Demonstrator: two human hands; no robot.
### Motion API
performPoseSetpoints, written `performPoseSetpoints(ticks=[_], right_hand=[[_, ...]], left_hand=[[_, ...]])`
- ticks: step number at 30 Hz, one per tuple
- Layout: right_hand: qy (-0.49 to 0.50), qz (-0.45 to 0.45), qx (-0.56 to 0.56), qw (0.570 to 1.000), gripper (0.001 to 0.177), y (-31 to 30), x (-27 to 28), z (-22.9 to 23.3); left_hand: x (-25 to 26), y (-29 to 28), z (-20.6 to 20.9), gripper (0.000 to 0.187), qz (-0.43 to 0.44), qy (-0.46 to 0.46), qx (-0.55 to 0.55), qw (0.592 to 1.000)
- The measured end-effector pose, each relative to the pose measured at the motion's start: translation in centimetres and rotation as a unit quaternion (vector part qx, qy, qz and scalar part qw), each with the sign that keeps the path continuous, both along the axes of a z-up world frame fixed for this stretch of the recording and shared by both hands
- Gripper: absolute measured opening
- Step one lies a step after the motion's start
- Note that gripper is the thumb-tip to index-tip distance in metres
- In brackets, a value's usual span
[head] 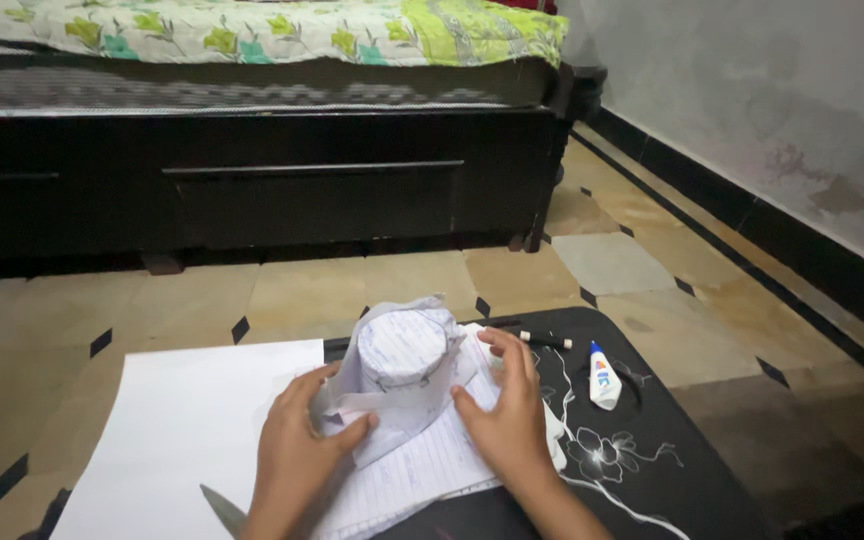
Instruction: The person wraps a cylindrical object with paper strips, applying glue to secure each layer. They repeatedly pick up the glue, apply it to the cylinder, and press the paper into place.
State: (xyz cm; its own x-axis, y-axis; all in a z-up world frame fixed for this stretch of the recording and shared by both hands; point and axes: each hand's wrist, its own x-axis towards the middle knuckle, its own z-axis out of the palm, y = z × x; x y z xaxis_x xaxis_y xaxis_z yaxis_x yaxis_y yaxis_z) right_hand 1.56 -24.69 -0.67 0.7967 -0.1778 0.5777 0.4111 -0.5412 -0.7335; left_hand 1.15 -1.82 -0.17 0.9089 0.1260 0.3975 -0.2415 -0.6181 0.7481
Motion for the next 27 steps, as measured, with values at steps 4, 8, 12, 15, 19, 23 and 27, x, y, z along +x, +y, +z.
performPoseSetpoints(ticks=[4, 8, 12, 15, 19, 23, 27], right_hand=[[-0.080, 0.041, -0.160, 0.983, 0.082, 1.4, -1.6, 1.7], [-0.136, 0.063, -0.255, 0.955, 0.091, 3.9, -1.1, 2.7], [-0.145, 0.046, -0.256, 0.955, 0.085, 5.3, -0.4, 2.7], [-0.120, 0.025, -0.263, 0.957, 0.066, 5.7, -0.3, 2.8], [-0.130, 0.011, -0.268, 0.954, 0.062, 5.6, -0.5, 3.0], [-0.142, -0.019, -0.258, 0.955, 0.058, 6.3, -0.5, 3.2], [-0.153, -0.062, -0.234, 0.958, 0.053, 7.5, -0.2, 2.6]], left_hand=[[-0.2, -0.6, 0.0, 0.052, 0.002, 0.044, -0.056, 0.997], [-0.7, -0.5, 0.3, 0.044, 0.013, 0.073, -0.095, 0.993], [-0.6, -0.3, 0.2, 0.037, 0.001, 0.045, -0.134, 0.990], [-0.2, 0.0, 0.0, 0.042, 0.003, 0.096, -0.121, 0.988], [-0.2, 1.3, -0.3, 0.076, -0.121, 0.036, -0.091, 0.988], [-0.5, 1.8, -0.6, 0.096, -0.116, 0.033, 0.037, 0.992], [0.1, 1.7, -0.9, 0.070, -0.048, 0.109, 0.072, 0.990]])
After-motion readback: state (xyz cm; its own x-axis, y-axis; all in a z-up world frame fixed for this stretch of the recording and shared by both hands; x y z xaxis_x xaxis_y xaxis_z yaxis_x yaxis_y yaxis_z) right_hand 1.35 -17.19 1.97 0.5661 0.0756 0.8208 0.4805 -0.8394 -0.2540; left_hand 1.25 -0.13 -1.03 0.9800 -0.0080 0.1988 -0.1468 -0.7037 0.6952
